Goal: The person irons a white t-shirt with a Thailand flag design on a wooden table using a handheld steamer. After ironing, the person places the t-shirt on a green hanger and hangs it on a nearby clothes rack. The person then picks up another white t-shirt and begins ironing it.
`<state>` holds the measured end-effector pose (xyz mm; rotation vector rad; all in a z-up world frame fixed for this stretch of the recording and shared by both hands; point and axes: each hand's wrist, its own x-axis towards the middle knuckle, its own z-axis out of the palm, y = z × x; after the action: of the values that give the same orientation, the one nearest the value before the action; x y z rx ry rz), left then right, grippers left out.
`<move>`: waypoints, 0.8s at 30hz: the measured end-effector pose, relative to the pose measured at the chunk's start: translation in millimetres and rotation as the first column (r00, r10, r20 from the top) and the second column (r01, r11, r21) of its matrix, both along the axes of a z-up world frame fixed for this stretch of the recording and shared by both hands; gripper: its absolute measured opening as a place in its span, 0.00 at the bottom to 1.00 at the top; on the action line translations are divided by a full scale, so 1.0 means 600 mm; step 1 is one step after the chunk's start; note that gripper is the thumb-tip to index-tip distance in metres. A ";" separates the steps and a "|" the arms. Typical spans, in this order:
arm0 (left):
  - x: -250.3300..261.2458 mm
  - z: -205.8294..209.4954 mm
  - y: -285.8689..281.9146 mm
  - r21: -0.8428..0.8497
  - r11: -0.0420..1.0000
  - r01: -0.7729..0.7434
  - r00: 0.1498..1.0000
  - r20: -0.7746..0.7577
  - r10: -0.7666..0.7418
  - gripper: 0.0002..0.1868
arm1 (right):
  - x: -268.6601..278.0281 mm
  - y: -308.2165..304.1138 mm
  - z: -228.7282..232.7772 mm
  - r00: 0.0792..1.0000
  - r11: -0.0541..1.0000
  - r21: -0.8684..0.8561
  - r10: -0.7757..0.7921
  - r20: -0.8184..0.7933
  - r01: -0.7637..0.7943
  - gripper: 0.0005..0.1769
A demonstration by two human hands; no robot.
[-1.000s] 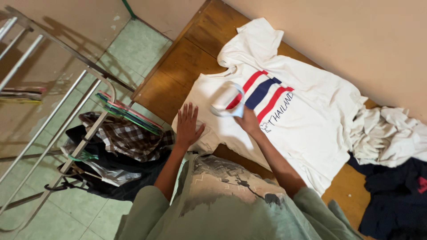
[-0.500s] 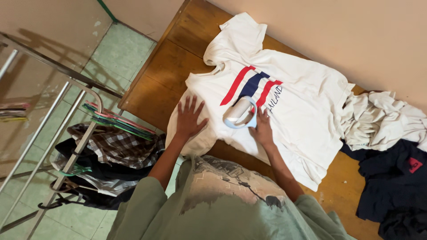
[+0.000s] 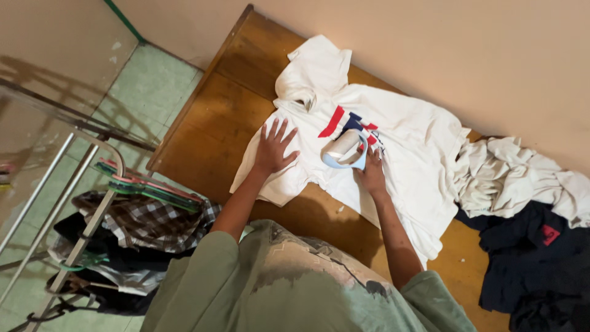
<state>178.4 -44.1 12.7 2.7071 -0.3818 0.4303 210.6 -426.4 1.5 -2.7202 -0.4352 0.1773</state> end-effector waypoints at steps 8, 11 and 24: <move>-0.003 -0.006 0.015 -0.109 0.992 0.056 0.995 0.083 -0.047 0.35 | -0.006 0.010 0.050 0.991 0.992 0.128 -0.022 0.133 0.005 0.33; -0.076 -0.001 -0.003 0.106 0.976 -0.188 0.982 0.049 0.183 0.37 | -0.035 0.021 0.093 0.992 0.992 0.105 -0.086 0.089 0.076 0.23; -0.239 0.007 0.010 -0.082 0.910 -0.407 0.903 -0.188 0.387 0.80 | -0.069 0.174 0.218 0.940 0.955 -0.214 0.130 -0.316 -0.204 0.56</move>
<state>34.9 -37.9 16.7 2.6711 0.2459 0.3156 169.5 -321.9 132.2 -2.8217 -0.5888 0.7248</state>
